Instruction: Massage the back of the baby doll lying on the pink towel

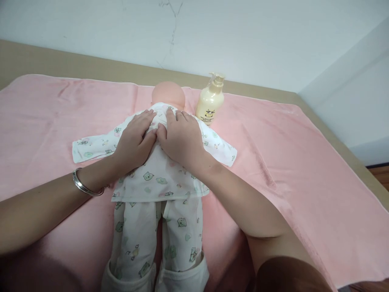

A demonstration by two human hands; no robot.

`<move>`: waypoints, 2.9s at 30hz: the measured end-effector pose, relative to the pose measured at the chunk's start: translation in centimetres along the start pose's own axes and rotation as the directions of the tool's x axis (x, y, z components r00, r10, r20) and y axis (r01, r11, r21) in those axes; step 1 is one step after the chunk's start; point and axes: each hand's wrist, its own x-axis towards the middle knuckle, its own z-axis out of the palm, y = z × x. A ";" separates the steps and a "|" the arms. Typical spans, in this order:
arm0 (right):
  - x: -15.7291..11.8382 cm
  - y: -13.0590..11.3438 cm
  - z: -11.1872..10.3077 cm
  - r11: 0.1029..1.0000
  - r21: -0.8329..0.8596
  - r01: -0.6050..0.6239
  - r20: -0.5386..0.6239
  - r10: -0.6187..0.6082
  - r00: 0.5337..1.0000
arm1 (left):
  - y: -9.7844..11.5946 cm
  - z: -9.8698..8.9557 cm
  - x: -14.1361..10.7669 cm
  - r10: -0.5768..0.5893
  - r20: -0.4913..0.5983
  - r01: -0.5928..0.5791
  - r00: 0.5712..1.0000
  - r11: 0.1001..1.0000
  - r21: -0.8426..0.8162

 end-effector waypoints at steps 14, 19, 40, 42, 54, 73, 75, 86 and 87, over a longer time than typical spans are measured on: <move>0.1 0.3 0.3 0.997 0.071 -0.019 0.013 0.018 1.000 | -0.3 0.2 0.0 -0.017 -0.028 0.017 0.999 1.000 -0.025; 0.1 0.4 0.4 0.995 0.095 -0.008 -0.004 0.009 1.000 | -0.5 0.4 0.0 -0.011 -0.047 0.009 0.999 0.999 -0.044; 0.2 0.8 0.8 0.996 0.088 0.002 -0.031 0.001 1.000 | -0.5 0.4 -0.2 -0.025 -0.055 0.021 0.998 0.997 -0.070; 0.1 0.8 0.7 0.996 0.089 0.000 -0.032 0.002 0.999 | -0.5 0.4 -0.2 -0.019 -0.057 0.015 0.998 0.998 -0.067; 0.1 1.0 1.0 0.997 0.081 0.014 -0.058 -0.009 0.998 | -0.4 0.4 -0.2 -0.026 -0.064 0.022 0.998 0.997 -0.074; 0.2 0.9 0.8 0.998 0.069 -0.001 -0.014 0.002 1.000 | -0.5 0.4 -0.2 -0.023 -0.072 0.017 0.997 0.997 -0.077; 0.2 0.9 0.8 0.999 0.054 -0.004 0.000 0.004 1.000 | -0.6 0.4 -0.2 -0.022 -0.072 0.017 0.997 0.997 -0.073; 0.2 1.1 0.9 0.996 0.085 0.005 -0.022 -0.003 1.000 | -0.6 0.4 -0.1 -0.019 -0.069 0.013 0.997 0.997 -0.081; 0.2 1.1 0.9 0.996 0.087 0.008 -0.021 -0.006 1.000 | -0.6 0.4 0.0 -0.018 -0.068 0.012 0.998 0.997 -0.081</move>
